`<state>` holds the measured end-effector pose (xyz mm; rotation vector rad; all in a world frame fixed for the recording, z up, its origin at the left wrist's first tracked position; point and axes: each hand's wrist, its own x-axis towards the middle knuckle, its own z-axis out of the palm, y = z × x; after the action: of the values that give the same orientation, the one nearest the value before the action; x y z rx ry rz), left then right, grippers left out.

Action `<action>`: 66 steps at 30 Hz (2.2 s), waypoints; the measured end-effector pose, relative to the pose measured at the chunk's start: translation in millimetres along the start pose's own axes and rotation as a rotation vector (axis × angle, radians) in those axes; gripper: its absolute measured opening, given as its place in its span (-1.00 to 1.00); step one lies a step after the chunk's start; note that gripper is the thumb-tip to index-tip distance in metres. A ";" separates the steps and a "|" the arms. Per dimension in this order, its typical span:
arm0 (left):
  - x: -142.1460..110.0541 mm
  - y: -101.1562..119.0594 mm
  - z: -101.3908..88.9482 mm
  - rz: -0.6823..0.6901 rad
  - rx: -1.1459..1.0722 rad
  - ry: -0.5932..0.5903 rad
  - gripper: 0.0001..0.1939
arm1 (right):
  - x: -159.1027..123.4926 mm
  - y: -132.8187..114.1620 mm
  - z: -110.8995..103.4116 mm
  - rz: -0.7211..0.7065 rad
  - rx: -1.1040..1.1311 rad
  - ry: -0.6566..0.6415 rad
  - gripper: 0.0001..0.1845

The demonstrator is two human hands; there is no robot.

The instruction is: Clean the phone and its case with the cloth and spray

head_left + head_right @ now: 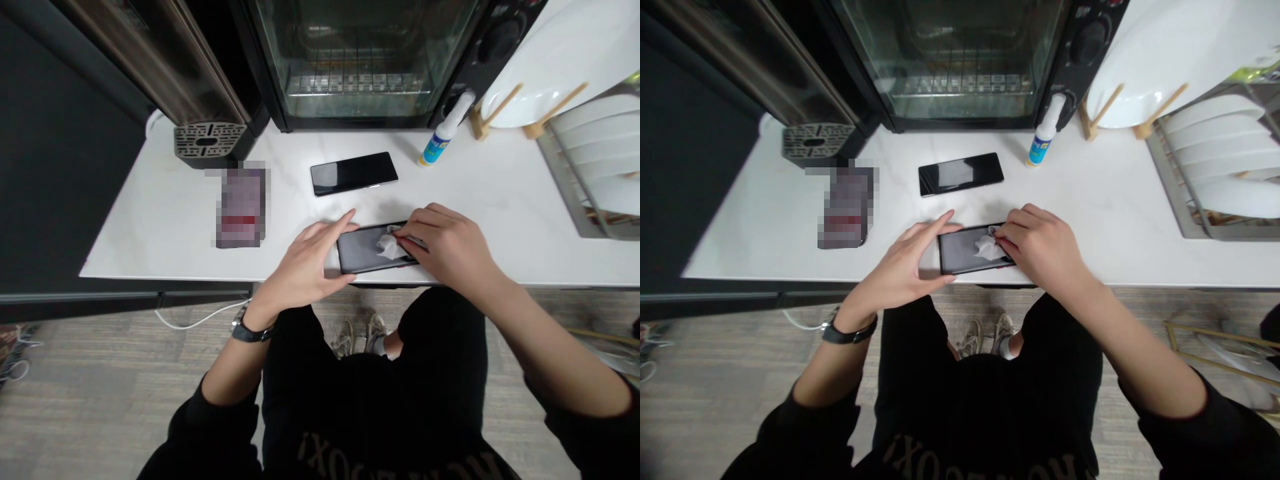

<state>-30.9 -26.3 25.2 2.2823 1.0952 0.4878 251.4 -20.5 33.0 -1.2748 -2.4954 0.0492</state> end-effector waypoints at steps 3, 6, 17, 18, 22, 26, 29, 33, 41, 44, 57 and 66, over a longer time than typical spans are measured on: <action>-0.3 -2.6 -1.8 0.016 0.004 -0.017 0.10 | 1.2 -0.3 7.4 0.013 0.025 0.032 -0.77; 0.4 -4.7 -1.6 0.011 -0.011 -0.024 0.11 | 12.1 -16.6 18.9 -0.004 0.085 0.053 -0.76; -0.5 -7.4 1.3 0.026 -0.012 -0.002 0.05 | 21.9 -31.9 16.7 -0.293 0.376 -0.117 -0.70; -0.4 -7.8 1.3 0.034 -0.009 -0.004 0.06 | 19.1 -24.3 11.5 -0.302 0.404 -0.140 -0.70; -0.9 -9.6 1.2 0.055 -0.005 -0.008 0.10 | 10.6 7.5 -9.6 -0.316 0.429 -0.238 -0.70; -1.2 -9.0 1.5 0.045 -0.008 0.004 0.09 | 5.0 24.2 -19.9 -0.300 0.414 -0.271 -0.73; -0.4 -7.9 1.9 0.025 -0.023 0.020 0.12 | 5.0 17.9 -14.6 -0.281 0.430 -0.221 -0.74; 0.4 -6.1 2.0 0.000 -0.043 0.030 0.07 | 17.3 -7.4 5.4 -0.342 0.401 -0.141 -0.73; 1.7 -4.0 1.6 -0.028 -0.012 0.015 0.00 | 32.8 -31.4 26.0 -0.387 0.387 -0.087 -0.73; 1.4 -4.8 1.6 -0.011 -0.010 0.007 0.00 | 23.1 -17.6 15.8 -0.374 0.380 -0.112 -0.71; 3.1 -5.5 0.5 -0.027 -0.042 0.000 0.09 | -10.1 36.7 -14.0 -0.224 0.436 -0.158 -0.74; 3.4 -5.2 0.8 -0.048 -0.028 0.006 -0.01 | 29.2 -26.3 26.5 -0.377 0.336 -0.084 -0.78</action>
<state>-31.5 -21.2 21.6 2.2263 1.1361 0.4886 206.8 -9.9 21.0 -0.6728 -2.6123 0.4168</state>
